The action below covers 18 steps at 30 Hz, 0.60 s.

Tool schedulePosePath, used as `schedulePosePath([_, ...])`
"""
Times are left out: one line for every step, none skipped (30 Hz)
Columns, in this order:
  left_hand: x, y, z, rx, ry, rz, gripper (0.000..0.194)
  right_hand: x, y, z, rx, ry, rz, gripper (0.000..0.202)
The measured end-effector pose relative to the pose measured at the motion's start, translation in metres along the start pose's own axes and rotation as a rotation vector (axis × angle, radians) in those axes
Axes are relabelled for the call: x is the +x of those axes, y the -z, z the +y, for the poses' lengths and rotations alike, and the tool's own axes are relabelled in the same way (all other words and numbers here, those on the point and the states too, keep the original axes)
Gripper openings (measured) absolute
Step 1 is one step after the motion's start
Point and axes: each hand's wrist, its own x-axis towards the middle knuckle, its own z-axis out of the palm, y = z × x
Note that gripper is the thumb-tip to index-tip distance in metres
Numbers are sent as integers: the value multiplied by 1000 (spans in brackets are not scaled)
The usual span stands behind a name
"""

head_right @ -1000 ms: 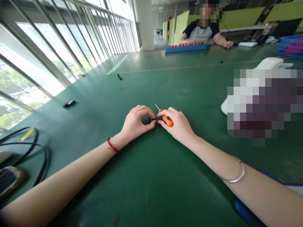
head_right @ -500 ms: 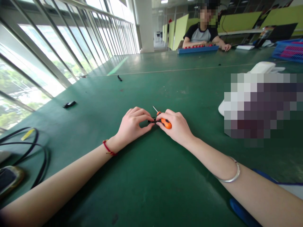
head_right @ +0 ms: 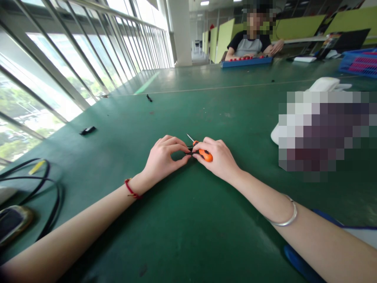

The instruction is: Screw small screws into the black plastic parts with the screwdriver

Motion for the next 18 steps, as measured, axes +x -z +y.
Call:
schedulePosePath([0, 0, 0, -8, 8, -3, 11, 0, 0, 0, 5, 4, -4, 13])
schedulePosePath([0, 0, 0, -21, 18, -4, 11, 0, 0, -1, 15, 6, -8, 13])
schedulePosePath([-1, 0, 0, -37, 29, 1, 10, 0, 0, -1, 33, 2, -8, 14])
schedulePosePath([-1, 0, 0, -54, 45, 15, 10, 0, 0, -1, 60, -9, 4, 14])
schedulePosePath([-1, 0, 0, -69, 67, 31, 10, 0, 0, -1, 95, -28, 30, 14])
schedulePosePath([-1, 0, -1, -80, 93, 46, 10, 1, 1, -1, 133, -51, 67, 13])
schedulePosePath([-1, -1, -1, -87, 119, 49, 10, 1, 1, 0, 167, -75, 110, 13])
schedulePosePath([0, -2, -1, -91, 142, 40, 10, 2, 1, 0, 193, -95, 149, 12])
schedulePosePath([1, -4, -1, -95, 161, 17, 10, 2, 1, 2, 212, -108, 177, 11])
schedulePosePath([3, -6, -1, -98, 173, -14, 10, 3, 0, 3, 222, -114, 191, 10])
schedulePosePath([4, -8, 0, -101, 180, -44, 10, 3, 0, 4, 226, -116, 192, 9])
schedulePosePath([6, -9, 0, -102, 181, -66, 10, 3, 0, 5, 227, -116, 188, 9])
schedulePosePath([6, -9, 0, -102, 181, -77, 10, 3, 0, 6, 229, -116, 179, 8])
schedulePosePath([6, -8, -1, -100, 184, -78, 11, 3, 0, 6, 231, -116, 171, 7])
schedulePosePath([4, -5, -3, -97, 190, -69, 11, 3, 1, 7, 233, -117, 164, 7])
schedulePosePath([1, 0, -7, -92, 205, -56, 12, 3, 1, 6, 234, -119, 159, 7])
schedulePosePath([-3, 8, -13, -83, 234, -41, 12, 2, 1, 6, 237, -121, 155, 7])
schedulePosePath([-9, 19, -21, -63, 274, -27, 13, 2, 1, 6, 239, -123, 150, 8])
